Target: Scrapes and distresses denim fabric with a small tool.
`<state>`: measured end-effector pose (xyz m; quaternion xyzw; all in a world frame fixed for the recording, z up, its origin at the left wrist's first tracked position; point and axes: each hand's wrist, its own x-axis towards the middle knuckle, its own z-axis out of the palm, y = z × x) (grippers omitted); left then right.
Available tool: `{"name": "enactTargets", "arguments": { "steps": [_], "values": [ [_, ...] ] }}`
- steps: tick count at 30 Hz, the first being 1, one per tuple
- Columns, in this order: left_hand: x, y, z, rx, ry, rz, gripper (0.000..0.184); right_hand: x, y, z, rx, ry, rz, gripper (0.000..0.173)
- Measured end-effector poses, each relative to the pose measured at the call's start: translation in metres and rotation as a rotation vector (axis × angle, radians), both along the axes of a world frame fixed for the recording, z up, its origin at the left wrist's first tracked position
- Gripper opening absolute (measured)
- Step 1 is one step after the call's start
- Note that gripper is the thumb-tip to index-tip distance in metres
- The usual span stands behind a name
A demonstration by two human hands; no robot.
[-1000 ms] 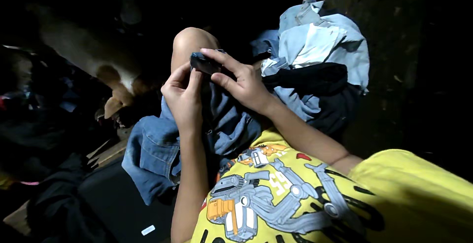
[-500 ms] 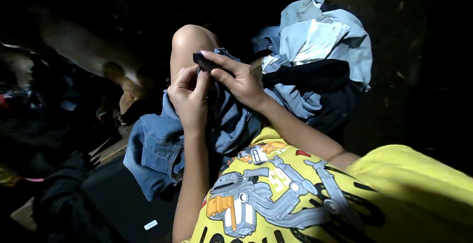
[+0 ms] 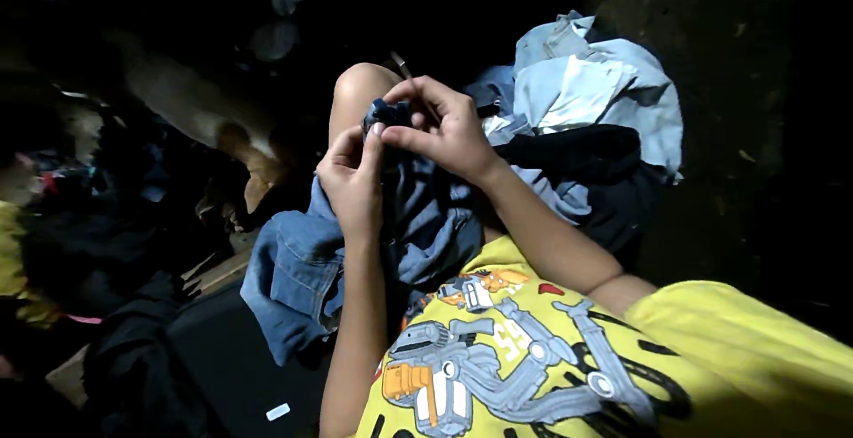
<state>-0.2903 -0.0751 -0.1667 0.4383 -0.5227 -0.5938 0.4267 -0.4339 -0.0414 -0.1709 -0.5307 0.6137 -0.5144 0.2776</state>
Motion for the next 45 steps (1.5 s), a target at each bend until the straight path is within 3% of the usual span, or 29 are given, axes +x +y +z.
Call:
{"name": "enactTargets", "arguments": {
  "steps": [3, 6, 8, 12, 16, 18, 20, 23, 27, 32, 41, 43, 45],
  "values": [
    [0.007, 0.0, 0.0, 0.03, -0.011, -0.045, 0.009, -0.003, -0.012, 0.0, -0.009, -0.029, 0.048, 0.013],
    [0.009, 0.0, 0.002, 0.09, 0.027, -0.024, 0.012, -0.011, -0.019, 0.012, 0.11, -0.362, 0.042, 0.008],
    [0.009, 0.001, 0.003, 0.075, 0.02, -0.032, 0.011, -0.013, -0.02, 0.018, 0.13, -0.35, 0.076, 0.006],
    [0.01, 0.004, -0.001, -0.052, -0.1, -0.104, 0.009, -0.003, -0.018, 0.012, 0.083, -0.038, 0.124, 0.02],
    [0.012, 0.001, 0.001, -0.052, -0.107, -0.159, 0.01, -0.014, -0.029, 0.023, 0.235, -0.267, 0.2, 0.007],
    [0.012, 0.0, 0.001, -0.027, -0.102, -0.163, 0.013, -0.016, -0.036, 0.024, 0.292, -0.372, 0.212, 0.012],
    [0.01, 0.001, 0.002, 0.023, -0.071, -0.133, 0.013, -0.015, -0.042, 0.021, 0.303, -0.351, 0.18, 0.02],
    [0.008, 0.001, 0.007, 0.097, -0.004, -0.048, 0.01, -0.013, -0.039, 0.02, 0.213, -0.141, 0.098, 0.02],
    [0.005, 0.0, 0.01, 0.176, 0.071, 0.036, 0.009, -0.009, -0.01, 0.018, 0.09, 0.069, 0.087, 0.06],
    [0.005, -0.002, 0.012, 0.175, 0.049, 0.037, 0.007, 0.005, 0.023, 0.004, 0.093, 0.253, 0.103, 0.051],
    [0.006, -0.006, 0.01, 0.145, 0.014, -0.012, 0.016, 0.007, 0.027, -0.016, 0.053, 0.27, 0.1, 0.044],
    [0.007, -0.006, 0.006, 0.088, 0.006, -0.047, 0.016, 0.005, 0.022, -0.017, 0.042, 0.205, 0.114, 0.042],
    [0.005, -0.006, 0.007, 0.08, -0.009, -0.045, 0.014, 0.004, 0.018, -0.015, 0.052, -0.061, 0.153, 0.038]
  ]
}}
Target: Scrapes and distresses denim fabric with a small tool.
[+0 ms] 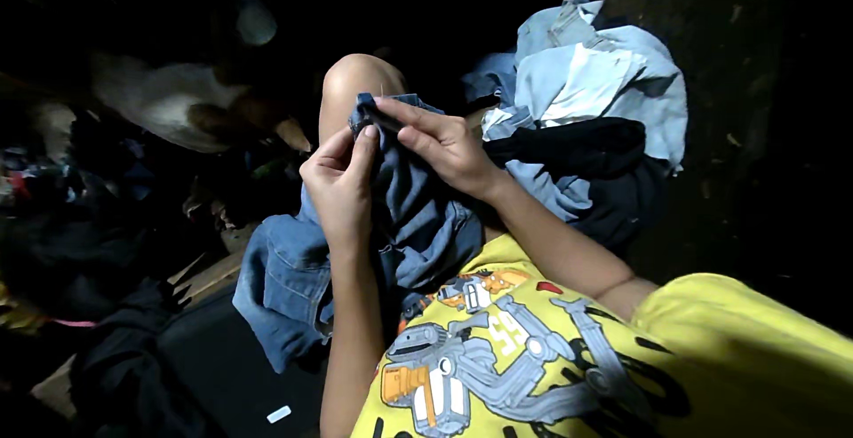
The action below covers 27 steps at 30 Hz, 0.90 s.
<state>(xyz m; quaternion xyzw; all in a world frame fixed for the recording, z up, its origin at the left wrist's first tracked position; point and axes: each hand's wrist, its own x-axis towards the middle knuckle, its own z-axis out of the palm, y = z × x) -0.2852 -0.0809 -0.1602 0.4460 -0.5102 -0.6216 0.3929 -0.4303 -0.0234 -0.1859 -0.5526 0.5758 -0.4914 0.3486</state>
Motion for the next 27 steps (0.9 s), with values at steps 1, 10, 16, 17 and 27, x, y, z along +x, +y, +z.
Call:
{"name": "enactTargets", "arguments": {
  "steps": [1, 10, 16, 17, 27],
  "values": [
    [-0.001, 0.0, 0.001, 0.009, -0.003, 0.013, 0.014, 0.001, -0.001, 0.004, 0.052, -0.24, 0.024, 0.038],
    [-0.001, 0.0, 0.003, 0.041, 0.064, 0.043, 0.016, -0.011, 0.008, 0.028, 0.065, -0.092, 0.022, 0.043],
    [0.002, 0.003, -0.002, -0.066, 0.05, -0.007, 0.019, -0.005, 0.01, 0.031, 0.073, 0.306, 0.115, 0.046],
    [0.002, 0.004, -0.004, -0.096, 0.042, -0.017, 0.019, -0.005, 0.009, 0.03, 0.088, 0.315, 0.122, 0.046],
    [0.002, 0.001, -0.003, -0.107, 0.019, -0.074, 0.02, -0.01, 0.01, 0.021, -0.045, 0.334, -0.102, 0.032]
  ]
}}
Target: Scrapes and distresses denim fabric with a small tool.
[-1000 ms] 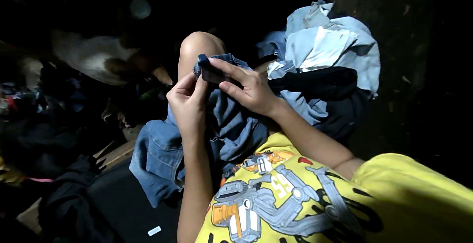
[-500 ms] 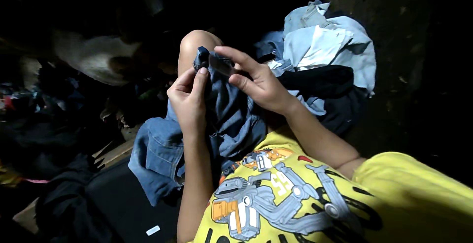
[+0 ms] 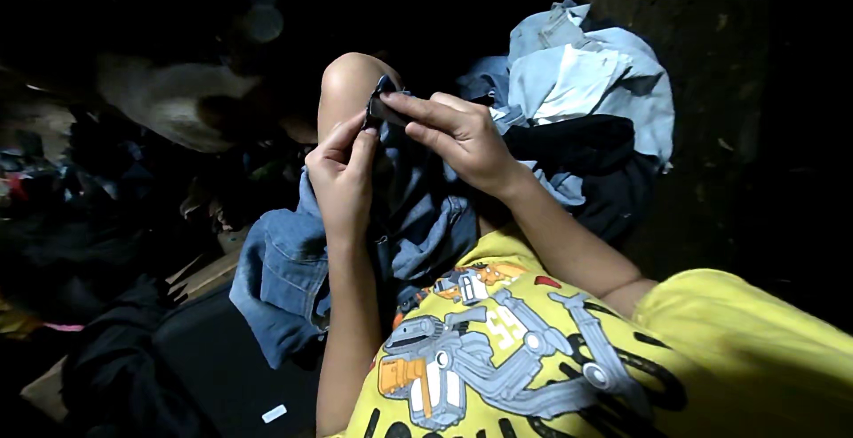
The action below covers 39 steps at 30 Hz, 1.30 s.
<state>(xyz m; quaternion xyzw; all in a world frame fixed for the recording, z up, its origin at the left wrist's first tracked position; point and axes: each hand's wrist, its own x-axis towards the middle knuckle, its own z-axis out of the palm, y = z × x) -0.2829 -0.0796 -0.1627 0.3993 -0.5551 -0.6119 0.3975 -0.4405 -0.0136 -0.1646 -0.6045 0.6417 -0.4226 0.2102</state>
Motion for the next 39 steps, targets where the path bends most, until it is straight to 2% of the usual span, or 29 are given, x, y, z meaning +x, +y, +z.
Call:
{"name": "enactTargets", "arguments": {
  "steps": [3, 7, 10, 12, 15, 18, 21, 24, 26, 29, 32, 36, 39],
  "values": [
    [-0.002, -0.002, 0.003, 0.06, -0.003, -0.009, 0.021, -0.001, 0.0, -0.009, -0.081, 0.042, -0.062, 0.032],
    [-0.002, -0.004, 0.005, 0.131, -0.024, 0.044, 0.021, -0.004, -0.002, -0.013, -0.067, -0.134, -0.086, 0.032],
    [0.002, -0.006, 0.003, 0.193, 0.007, 0.136, 0.026, -0.036, -0.006, -0.015, -0.109, -0.165, -0.177, 0.035],
    [0.001, -0.007, 0.004, 0.206, 0.017, 0.153, 0.026, -0.053, -0.004, -0.007, -0.036, -0.229, -0.235, 0.038],
    [-0.003, -0.006, 0.005, 0.176, 0.022, 0.144, 0.018, -0.05, -0.002, 0.004, 0.129, -0.523, -0.11, 0.049],
    [-0.003, -0.005, 0.003, 0.09, 0.068, 0.105, 0.012, -0.031, -0.003, 0.001, 0.144, -0.59, 0.072, 0.059],
    [-0.003, 0.001, 0.0, -0.056, 0.052, 0.102, 0.014, -0.019, -0.012, 0.001, 0.098, -0.528, 0.113, 0.06],
    [0.005, 0.004, 0.001, -0.316, -0.092, -0.01, 0.017, -0.021, -0.028, 0.011, 0.034, -0.411, 0.092, 0.054],
    [0.009, 0.004, 0.004, -0.451, -0.156, -0.039, 0.012, -0.027, -0.034, 0.015, -0.008, -0.283, 0.177, 0.047],
    [0.013, -0.001, 0.005, -0.495, -0.15, 0.02, 0.005, -0.029, -0.036, 0.015, -0.055, -0.221, 0.277, 0.025],
    [0.018, -0.001, 0.003, -0.442, -0.195, 0.091, 0.008, -0.02, -0.027, 0.007, -0.162, -0.155, 0.214, 0.008],
    [0.031, 0.001, -0.001, -0.424, -0.293, 0.15, 0.014, -0.008, -0.015, -0.005, -0.275, -0.065, 0.078, 0.009],
    [0.029, 0.001, -0.005, -0.474, -0.309, 0.149, 0.009, -0.004, -0.024, -0.004, -0.275, -0.043, -0.028, 0.029]
  ]
}}
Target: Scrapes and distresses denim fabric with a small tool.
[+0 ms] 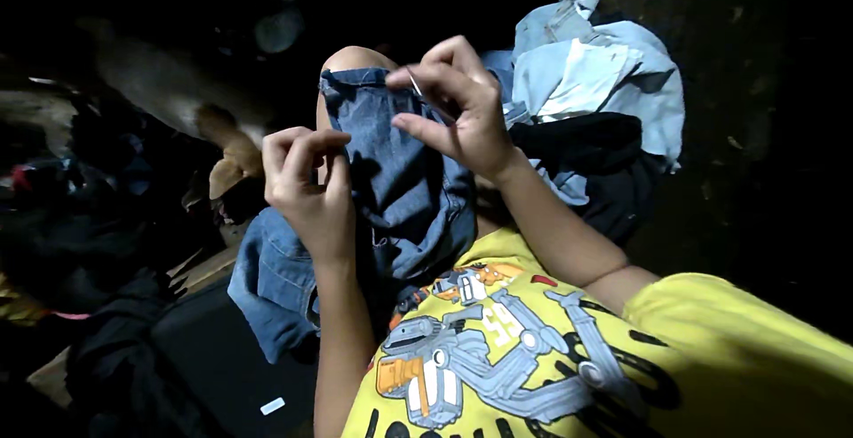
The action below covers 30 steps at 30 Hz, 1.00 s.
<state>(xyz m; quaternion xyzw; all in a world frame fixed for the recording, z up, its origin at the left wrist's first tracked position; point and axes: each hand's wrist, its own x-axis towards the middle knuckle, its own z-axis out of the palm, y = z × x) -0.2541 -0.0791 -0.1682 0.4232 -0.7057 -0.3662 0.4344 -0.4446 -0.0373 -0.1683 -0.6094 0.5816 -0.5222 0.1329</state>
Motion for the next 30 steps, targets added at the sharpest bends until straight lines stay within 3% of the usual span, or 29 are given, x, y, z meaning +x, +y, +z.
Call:
{"name": "enactTargets", "arguments": {
  "steps": [4, 7, 10, 13, 15, 17, 21, 22, 25, 26, 28, 30],
  "values": [
    [-0.004, 0.002, -0.001, -0.065, -0.063, -0.057, 0.012, -0.004, -0.037, 0.004, 0.261, -0.077, -0.025, 0.053],
    [-0.003, 0.005, 0.011, -0.065, -0.037, -0.2, 0.023, -0.011, -0.061, 0.001, 0.452, -0.192, 0.115, 0.037],
    [-0.005, 0.018, 0.028, 0.254, 0.125, -0.267, 0.028, -0.011, -0.06, -0.002, 0.291, -0.151, 0.171, 0.015],
    [-0.011, 0.023, 0.038, 0.702, 0.278, -0.189, 0.027, -0.006, -0.037, 0.001, 0.088, -0.084, 0.122, 0.013],
    [-0.011, 0.022, 0.034, 0.819, 0.297, -0.161, 0.035, 0.0, -0.012, 0.001, -0.008, -0.013, 0.113, 0.011],
    [-0.013, 0.022, 0.032, 0.823, 0.296, -0.136, 0.038, 0.006, 0.01, -0.003, -0.065, 0.072, 0.122, 0.008],
    [-0.017, 0.025, 0.026, 0.757, 0.259, -0.122, 0.02, 0.004, 0.032, -0.008, 0.007, 0.09, 0.165, 0.012],
    [-0.015, 0.026, 0.023, 0.736, 0.262, -0.143, 0.016, 0.001, 0.035, -0.006, 0.056, 0.033, 0.188, 0.02],
    [-0.012, 0.027, 0.019, 0.686, 0.269, -0.189, 0.01, -0.007, 0.045, 0.006, 0.333, -0.155, 0.219, 0.07],
    [-0.011, 0.028, 0.017, 0.667, 0.273, -0.193, 0.009, -0.008, 0.047, 0.011, 0.406, -0.17, 0.215, 0.074],
    [-0.01, 0.029, 0.015, 0.633, 0.277, -0.208, 0.008, -0.012, 0.049, 0.018, 0.479, -0.105, 0.221, 0.055],
    [-0.01, 0.029, 0.013, 0.609, 0.276, -0.22, 0.008, -0.016, 0.048, 0.025, 0.492, 0.037, 0.242, 0.046]
  ]
}}
